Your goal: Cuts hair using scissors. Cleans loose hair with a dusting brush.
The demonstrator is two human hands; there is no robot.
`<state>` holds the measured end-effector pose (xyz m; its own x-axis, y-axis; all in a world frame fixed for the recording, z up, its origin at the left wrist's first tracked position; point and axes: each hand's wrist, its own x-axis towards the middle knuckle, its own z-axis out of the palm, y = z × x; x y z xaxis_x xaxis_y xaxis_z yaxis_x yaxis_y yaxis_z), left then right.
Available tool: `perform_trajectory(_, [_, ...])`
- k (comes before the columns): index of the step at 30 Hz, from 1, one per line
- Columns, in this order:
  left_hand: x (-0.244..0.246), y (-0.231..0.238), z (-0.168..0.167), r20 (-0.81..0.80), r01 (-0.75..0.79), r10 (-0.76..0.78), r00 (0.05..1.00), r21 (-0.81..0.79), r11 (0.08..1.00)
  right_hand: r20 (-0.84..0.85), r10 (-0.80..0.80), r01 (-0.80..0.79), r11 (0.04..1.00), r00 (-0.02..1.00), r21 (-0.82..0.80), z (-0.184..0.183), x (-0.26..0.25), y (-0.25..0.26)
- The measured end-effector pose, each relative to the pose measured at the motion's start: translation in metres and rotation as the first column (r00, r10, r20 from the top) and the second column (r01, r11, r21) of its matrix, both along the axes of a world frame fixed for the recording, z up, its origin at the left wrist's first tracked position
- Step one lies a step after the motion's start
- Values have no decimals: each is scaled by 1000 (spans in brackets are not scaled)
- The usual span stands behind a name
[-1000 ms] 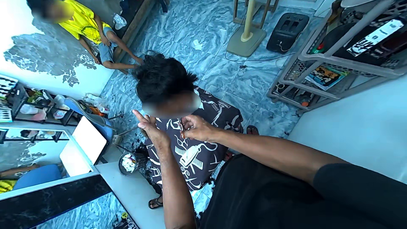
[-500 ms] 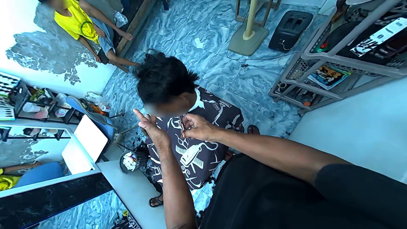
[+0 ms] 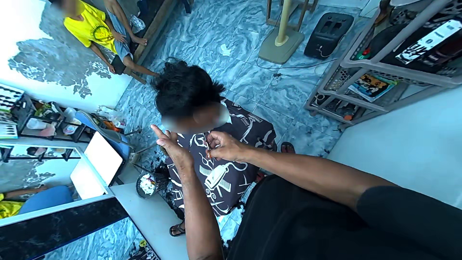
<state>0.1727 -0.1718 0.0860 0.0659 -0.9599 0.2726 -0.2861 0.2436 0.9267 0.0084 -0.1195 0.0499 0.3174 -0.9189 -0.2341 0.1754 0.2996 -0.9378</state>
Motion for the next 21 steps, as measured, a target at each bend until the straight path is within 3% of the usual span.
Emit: perform_trajectory(21, [1, 1, 1, 4, -12, 12, 1000, -1, 1000, -17, 28, -28, 1000, 999, 0, 1, 1, 2])
